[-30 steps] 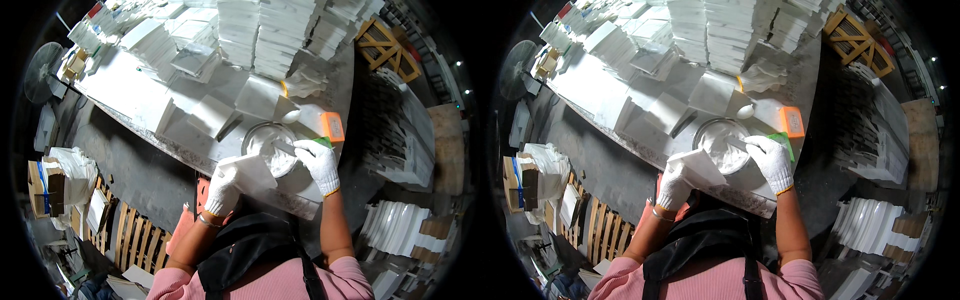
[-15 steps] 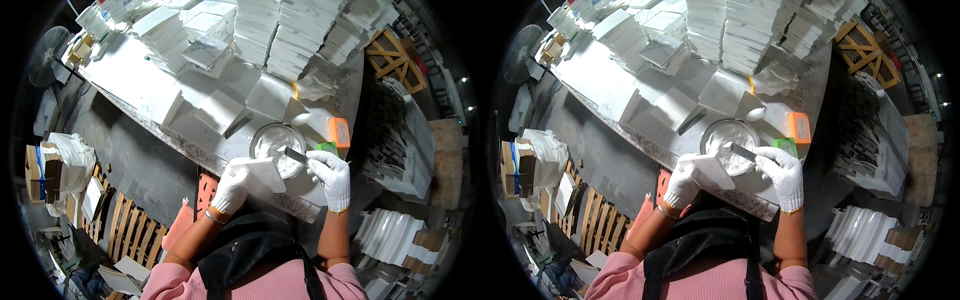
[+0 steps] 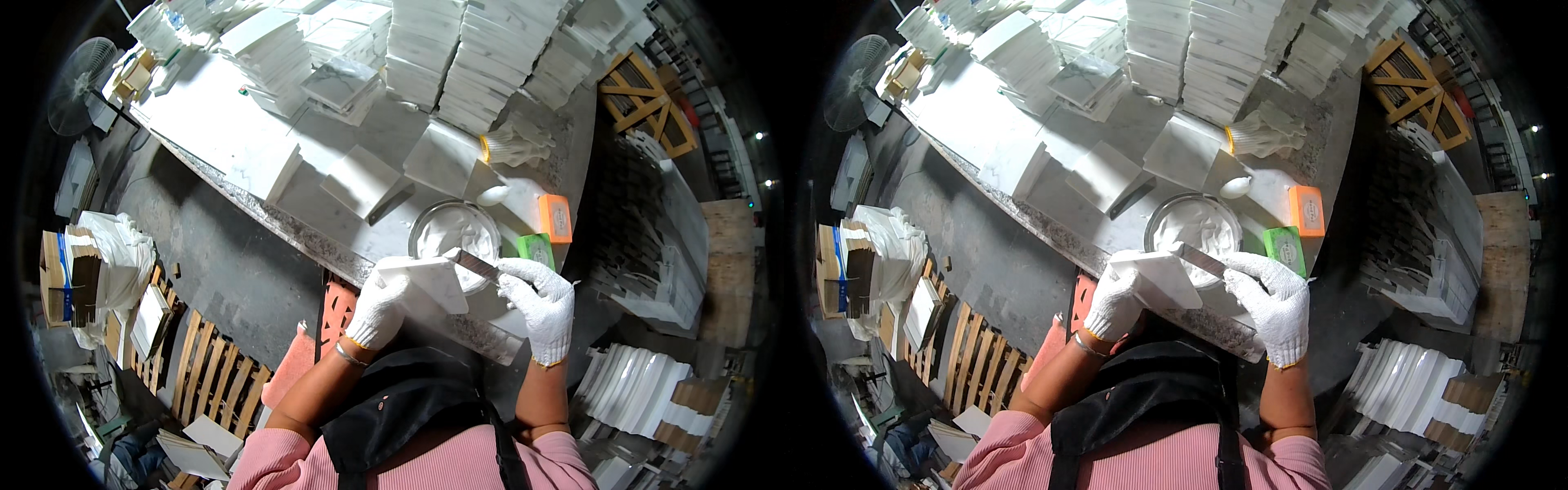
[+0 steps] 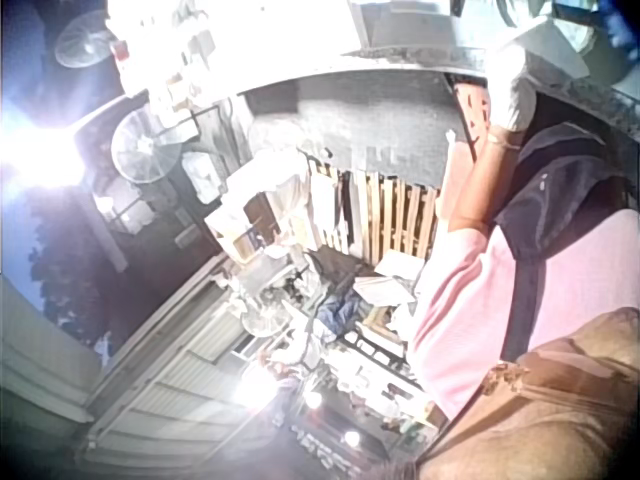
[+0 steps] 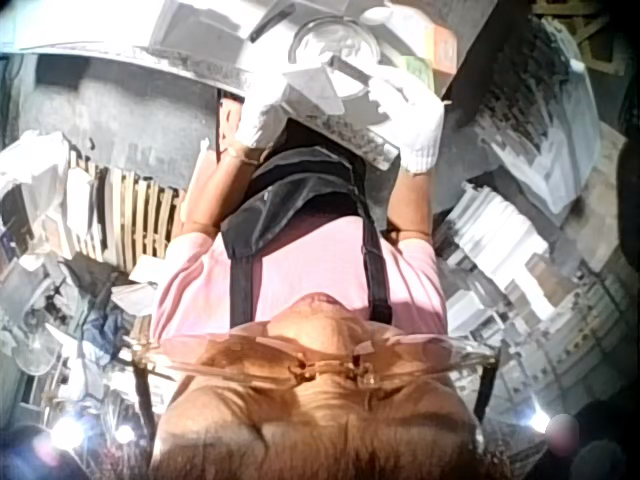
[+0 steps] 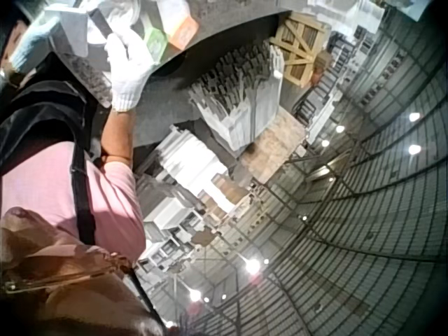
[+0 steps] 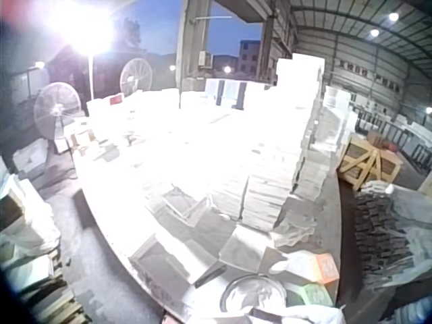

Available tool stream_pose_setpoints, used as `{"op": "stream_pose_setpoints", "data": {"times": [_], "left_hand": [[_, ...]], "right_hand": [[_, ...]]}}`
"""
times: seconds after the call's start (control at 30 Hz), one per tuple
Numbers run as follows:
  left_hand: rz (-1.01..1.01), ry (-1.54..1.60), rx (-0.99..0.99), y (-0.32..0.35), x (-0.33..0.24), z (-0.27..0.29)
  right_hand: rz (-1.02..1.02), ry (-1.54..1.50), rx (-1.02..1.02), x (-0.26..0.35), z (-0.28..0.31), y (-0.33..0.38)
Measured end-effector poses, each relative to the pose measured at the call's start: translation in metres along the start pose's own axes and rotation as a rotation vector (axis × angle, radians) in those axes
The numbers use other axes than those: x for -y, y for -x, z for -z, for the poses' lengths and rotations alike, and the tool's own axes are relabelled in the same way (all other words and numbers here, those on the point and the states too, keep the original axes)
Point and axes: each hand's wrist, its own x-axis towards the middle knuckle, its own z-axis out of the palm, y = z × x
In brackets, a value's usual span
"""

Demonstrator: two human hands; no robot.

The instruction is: The person applies a white paste to small white rectangular tiles using a small spatula, then smooths the surface with a green block. The person repeats this process on multiple tiles at a metal workbench.

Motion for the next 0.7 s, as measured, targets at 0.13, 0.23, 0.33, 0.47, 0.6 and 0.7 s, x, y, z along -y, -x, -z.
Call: {"op": "stream_pose_setpoints", "data": {"times": [0.13,0.23,0.33,0.47,0.6,0.7], "left_hand": [[-0.037,-0.003,-0.007,0.0,0.002,-0.001],[-0.037,-0.002,-0.005,0.0,0.001,-0.003],[-0.024,-0.009,0.004,-0.003,0.004,0.001],[-0.025,-0.016,-0.051,0.0,0.001,-0.008],[-0.037,-0.035,-0.061,-0.001,0.001,-0.007],[-0.041,-0.065,-0.052,-0.002,0.002,-0.006]], "right_hand": [[0.016,0.023,-0.022,-0.001,0.002,-0.002],[0.011,0.029,-0.033,-0.001,0.003,-0.003],[0.028,0.021,-0.027,0.0,0.002,0.0],[0.091,0.04,-0.026,-0.001,0.0,0.0],[0.169,0.135,-0.039,-0.01,0.004,-0.003],[0.167,0.133,-0.047,-0.006,0.004,-0.002]]}}
